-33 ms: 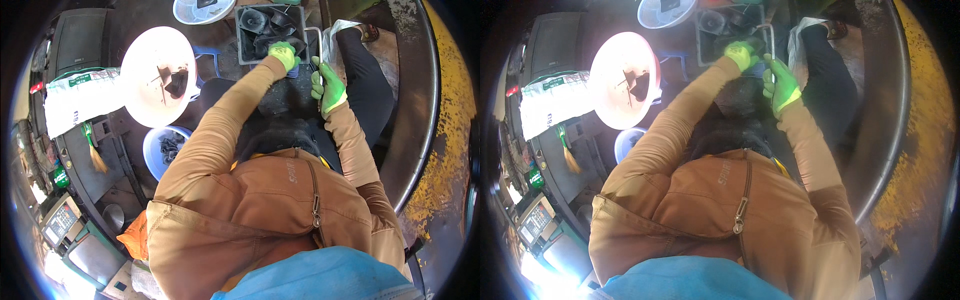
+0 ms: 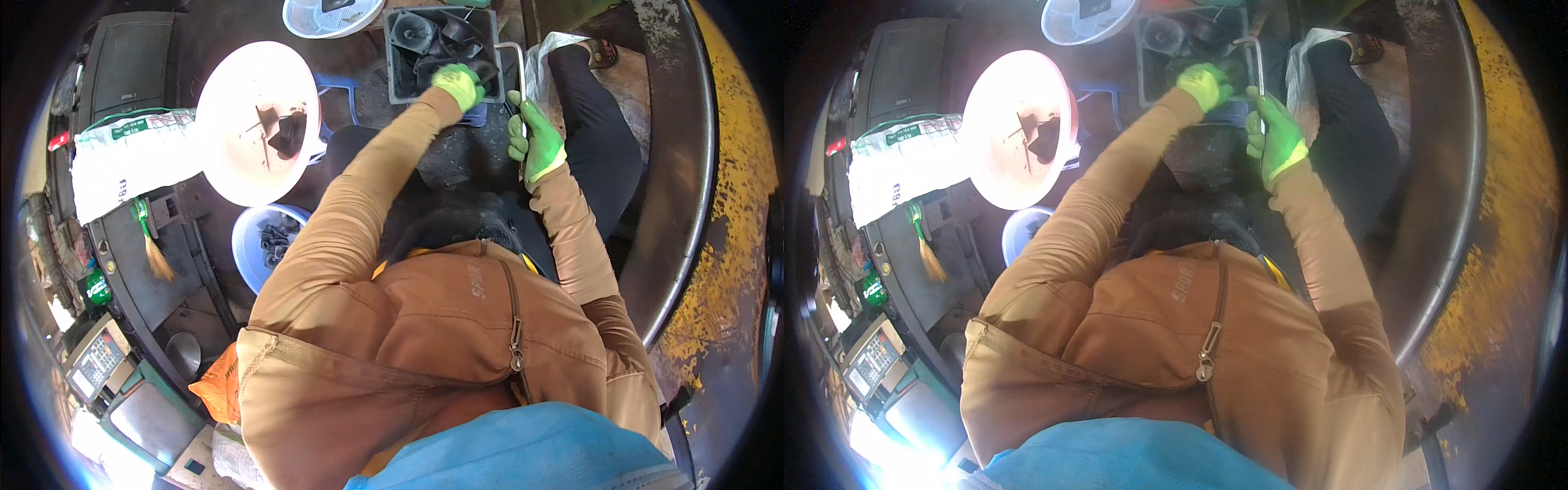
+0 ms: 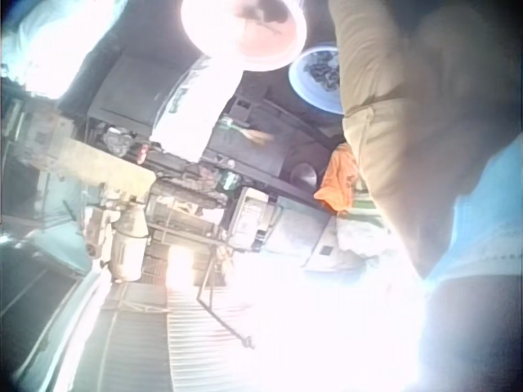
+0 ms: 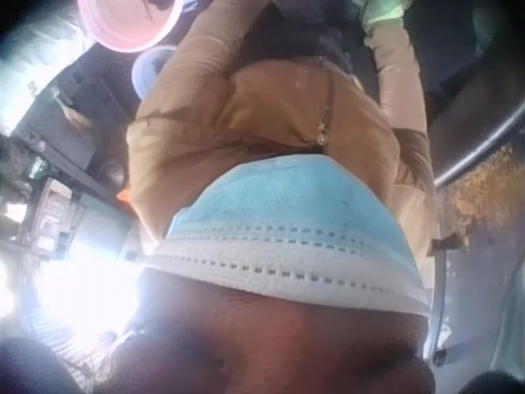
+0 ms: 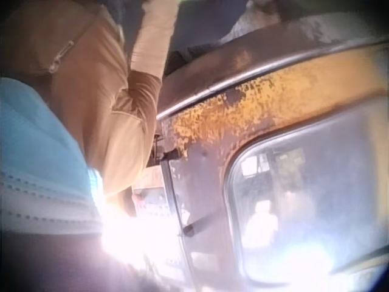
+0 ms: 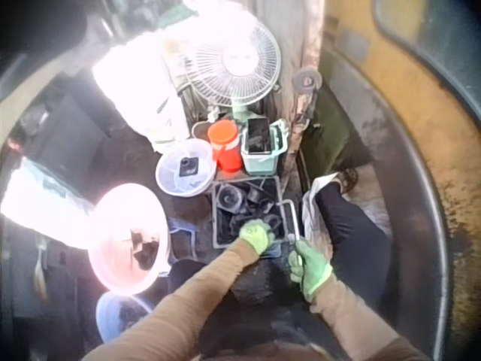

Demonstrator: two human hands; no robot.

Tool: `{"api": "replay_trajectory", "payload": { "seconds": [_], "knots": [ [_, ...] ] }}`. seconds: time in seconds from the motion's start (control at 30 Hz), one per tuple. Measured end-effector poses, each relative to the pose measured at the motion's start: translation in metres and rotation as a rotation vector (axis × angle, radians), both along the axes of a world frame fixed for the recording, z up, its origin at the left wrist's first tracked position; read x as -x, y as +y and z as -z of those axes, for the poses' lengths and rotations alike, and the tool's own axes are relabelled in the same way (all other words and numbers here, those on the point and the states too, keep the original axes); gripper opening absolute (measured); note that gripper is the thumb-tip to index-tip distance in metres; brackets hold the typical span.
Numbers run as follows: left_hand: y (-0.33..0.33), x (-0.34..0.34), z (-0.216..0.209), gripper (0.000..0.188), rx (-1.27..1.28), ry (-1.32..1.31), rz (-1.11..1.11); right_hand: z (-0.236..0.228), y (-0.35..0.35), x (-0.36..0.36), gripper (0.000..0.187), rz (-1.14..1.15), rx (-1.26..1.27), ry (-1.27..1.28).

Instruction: The person uses a metal tool to scrape and clean the interior of small black plastic mold parts. They repeatedly pick up each part, scrape its inner surfaces, and place it into a blue basin. The person also briefly handles a larger black component and inspects it before returning to the smaller parts.

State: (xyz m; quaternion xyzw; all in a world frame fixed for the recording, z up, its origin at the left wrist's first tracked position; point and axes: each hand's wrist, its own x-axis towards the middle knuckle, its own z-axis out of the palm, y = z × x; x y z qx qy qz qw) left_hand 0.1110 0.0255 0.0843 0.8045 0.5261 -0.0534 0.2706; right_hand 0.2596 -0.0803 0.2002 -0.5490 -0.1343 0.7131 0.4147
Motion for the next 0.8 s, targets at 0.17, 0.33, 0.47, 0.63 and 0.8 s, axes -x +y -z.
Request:
{"api": "replay_trajectory", "payload": {
  "seconds": [0.17, 0.33, 0.47, 0.63, 0.8],
  "knots": [
    [-0.01, 0.079, -0.013, 0.035, 0.099, -0.738, -0.718, 0.013, -0.001, 0.002, 0.026, -0.131, -0.062, -0.094],
    [-0.053, 0.146, 0.016, 0.029, 0.604, -1.412, -1.275, 0.062, 0.004, 0.041, 0.029, -0.444, -0.366, -0.274],
    [-0.057, 0.151, 0.061, 0.032, 0.534, -1.3, -1.225, 0.107, 0.017, 0.071, 0.036, -0.663, -0.473, -0.644],
    [-0.052, 0.142, 0.067, 0.039, 0.58, -0.9, -1.311, 0.126, 0.021, 0.081, 0.046, -0.788, -0.441, -1.041],
    [-0.058, 0.125, 0.056, 0.071, -0.124, -0.432, -1.066, 0.123, 0.022, 0.083, 0.051, -0.87, -0.372, -1.072]
  ]
}}
